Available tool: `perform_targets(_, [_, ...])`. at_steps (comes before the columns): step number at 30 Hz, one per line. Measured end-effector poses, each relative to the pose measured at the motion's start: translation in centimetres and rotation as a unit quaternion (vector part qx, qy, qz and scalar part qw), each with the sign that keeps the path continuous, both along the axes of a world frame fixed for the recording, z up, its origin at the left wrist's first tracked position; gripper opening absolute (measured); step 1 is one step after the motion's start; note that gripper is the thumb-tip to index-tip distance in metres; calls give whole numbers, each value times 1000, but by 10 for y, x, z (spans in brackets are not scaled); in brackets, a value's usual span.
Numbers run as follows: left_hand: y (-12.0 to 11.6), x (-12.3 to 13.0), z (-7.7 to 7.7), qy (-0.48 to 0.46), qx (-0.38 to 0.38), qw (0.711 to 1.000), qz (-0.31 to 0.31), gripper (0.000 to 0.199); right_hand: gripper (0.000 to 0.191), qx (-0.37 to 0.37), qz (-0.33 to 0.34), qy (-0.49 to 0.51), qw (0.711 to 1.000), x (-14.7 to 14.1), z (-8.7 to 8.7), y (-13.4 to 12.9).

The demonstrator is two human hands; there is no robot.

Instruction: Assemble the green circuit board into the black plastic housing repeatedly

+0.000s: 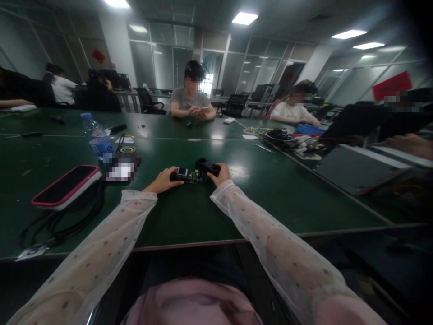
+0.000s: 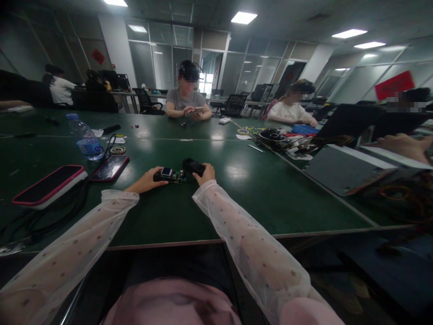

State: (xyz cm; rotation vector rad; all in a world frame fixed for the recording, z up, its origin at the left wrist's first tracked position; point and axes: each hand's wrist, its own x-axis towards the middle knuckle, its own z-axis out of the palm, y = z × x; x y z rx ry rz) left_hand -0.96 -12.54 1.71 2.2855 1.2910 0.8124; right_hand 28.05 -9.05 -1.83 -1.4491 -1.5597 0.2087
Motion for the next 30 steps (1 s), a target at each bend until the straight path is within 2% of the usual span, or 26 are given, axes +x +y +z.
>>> perform_targets(30, [-3, 2, 4, -26, -34, 999, 16, 57, 49, 6, 5, -23, 1000, 2, -3, 2])
